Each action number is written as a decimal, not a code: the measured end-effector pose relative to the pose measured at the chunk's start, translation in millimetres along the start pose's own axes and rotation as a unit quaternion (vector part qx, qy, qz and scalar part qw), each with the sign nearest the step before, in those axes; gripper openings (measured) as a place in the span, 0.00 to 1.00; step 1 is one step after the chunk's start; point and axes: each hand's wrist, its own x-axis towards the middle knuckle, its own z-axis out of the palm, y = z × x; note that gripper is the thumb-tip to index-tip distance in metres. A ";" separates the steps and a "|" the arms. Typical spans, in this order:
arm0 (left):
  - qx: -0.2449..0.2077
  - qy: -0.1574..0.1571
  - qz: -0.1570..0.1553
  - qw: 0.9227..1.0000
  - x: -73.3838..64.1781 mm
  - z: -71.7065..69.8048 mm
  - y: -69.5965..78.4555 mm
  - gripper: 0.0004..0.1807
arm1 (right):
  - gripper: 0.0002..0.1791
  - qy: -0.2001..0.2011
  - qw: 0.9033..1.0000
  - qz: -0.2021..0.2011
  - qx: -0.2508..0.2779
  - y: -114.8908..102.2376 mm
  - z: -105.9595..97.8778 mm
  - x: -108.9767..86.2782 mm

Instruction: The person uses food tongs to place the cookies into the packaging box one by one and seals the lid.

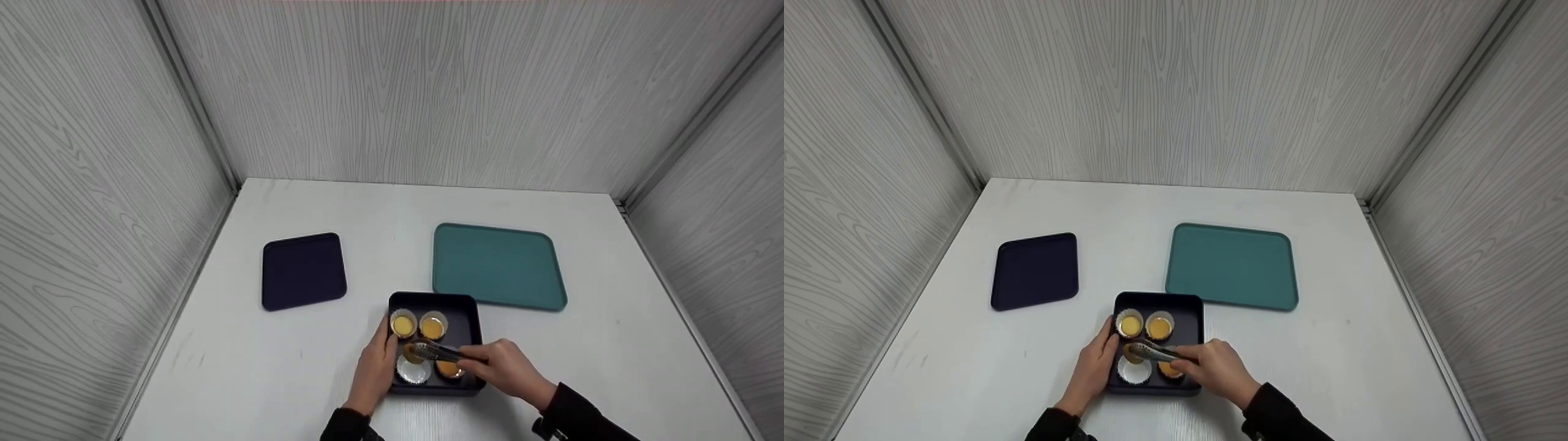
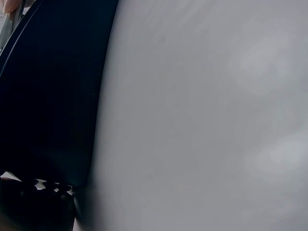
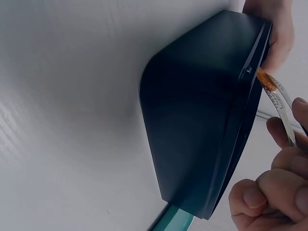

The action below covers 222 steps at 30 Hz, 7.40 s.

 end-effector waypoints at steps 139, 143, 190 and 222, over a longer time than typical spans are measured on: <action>0.030 0.007 -0.001 1.000 4.4 0.0 5.0 0.29 | 0.19 0.243 0.927 0.252 -0.136 66.9 -29.6 -58.1; 0.029 0.008 0.003 1.000 4.0 -0.2 4.5 0.29 | 0.19 0.228 0.929 0.258 -0.137 71.1 -22.3 -59.0; 0.019 -0.001 -0.004 1.000 3.8 -0.6 3.9 0.29 | 0.22 0.091 0.923 0.340 -0.156 72.5 2.4 -57.2; 0.012 -0.008 -0.024 1.000 6.4 -4.1 6.5 0.31 | 0.33 0.136 0.927 0.299 -0.178 74.5 -25.3 -54.8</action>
